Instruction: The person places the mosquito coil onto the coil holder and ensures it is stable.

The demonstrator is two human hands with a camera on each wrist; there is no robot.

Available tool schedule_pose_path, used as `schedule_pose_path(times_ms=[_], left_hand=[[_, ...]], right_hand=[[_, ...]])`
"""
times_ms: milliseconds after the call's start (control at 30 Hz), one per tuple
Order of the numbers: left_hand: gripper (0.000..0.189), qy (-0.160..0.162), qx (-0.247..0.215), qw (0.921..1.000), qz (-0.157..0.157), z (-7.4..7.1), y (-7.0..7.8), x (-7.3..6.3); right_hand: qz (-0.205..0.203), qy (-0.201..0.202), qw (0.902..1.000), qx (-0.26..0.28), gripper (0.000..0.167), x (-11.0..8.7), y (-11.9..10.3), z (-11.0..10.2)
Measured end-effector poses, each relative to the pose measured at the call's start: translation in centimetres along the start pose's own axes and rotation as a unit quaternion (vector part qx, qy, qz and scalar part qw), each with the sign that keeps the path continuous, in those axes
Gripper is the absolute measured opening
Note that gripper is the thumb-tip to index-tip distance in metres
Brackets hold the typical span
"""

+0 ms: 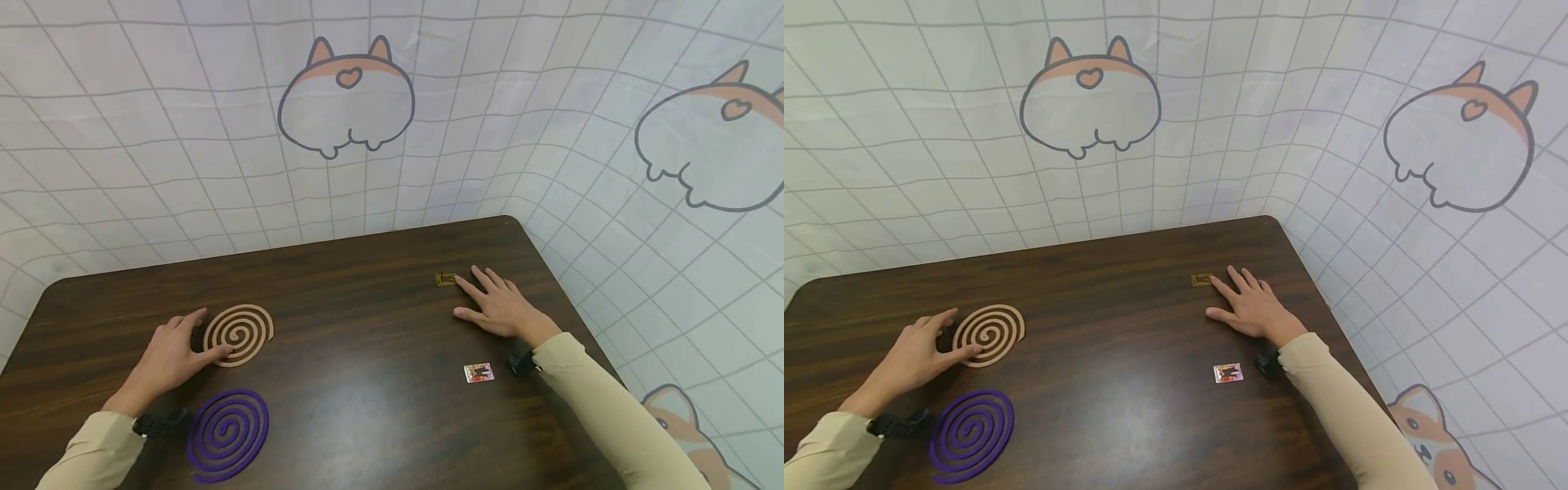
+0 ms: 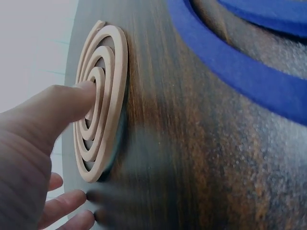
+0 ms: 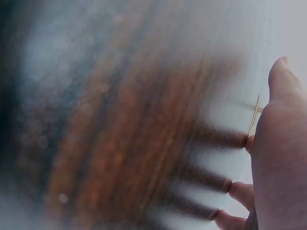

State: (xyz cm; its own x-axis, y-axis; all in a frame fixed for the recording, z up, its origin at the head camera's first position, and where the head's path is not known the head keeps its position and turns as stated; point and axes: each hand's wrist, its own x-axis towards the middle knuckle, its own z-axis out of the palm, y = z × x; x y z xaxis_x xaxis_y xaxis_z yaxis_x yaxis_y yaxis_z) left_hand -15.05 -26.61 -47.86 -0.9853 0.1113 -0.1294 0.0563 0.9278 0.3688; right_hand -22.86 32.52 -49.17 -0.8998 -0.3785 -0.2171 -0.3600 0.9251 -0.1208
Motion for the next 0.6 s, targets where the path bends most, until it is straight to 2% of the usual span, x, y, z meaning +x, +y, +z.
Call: schedule_pose_path(times_ms=[300, 600], left_hand=[[0.092, 0.011, -0.006, 0.9999, 0.007, 0.18, -0.03, -0.01], [0.093, 0.007, -0.005, 1.0000, -0.001, 0.17, 0.55, 0.10]], right_hand=[[-0.007, 0.001, 0.9999, -0.009, 0.083, -0.08, -0.16, -0.11], [-0.004, -0.002, 0.9999, -0.011, 0.088, -0.07, -0.14, -0.02]])
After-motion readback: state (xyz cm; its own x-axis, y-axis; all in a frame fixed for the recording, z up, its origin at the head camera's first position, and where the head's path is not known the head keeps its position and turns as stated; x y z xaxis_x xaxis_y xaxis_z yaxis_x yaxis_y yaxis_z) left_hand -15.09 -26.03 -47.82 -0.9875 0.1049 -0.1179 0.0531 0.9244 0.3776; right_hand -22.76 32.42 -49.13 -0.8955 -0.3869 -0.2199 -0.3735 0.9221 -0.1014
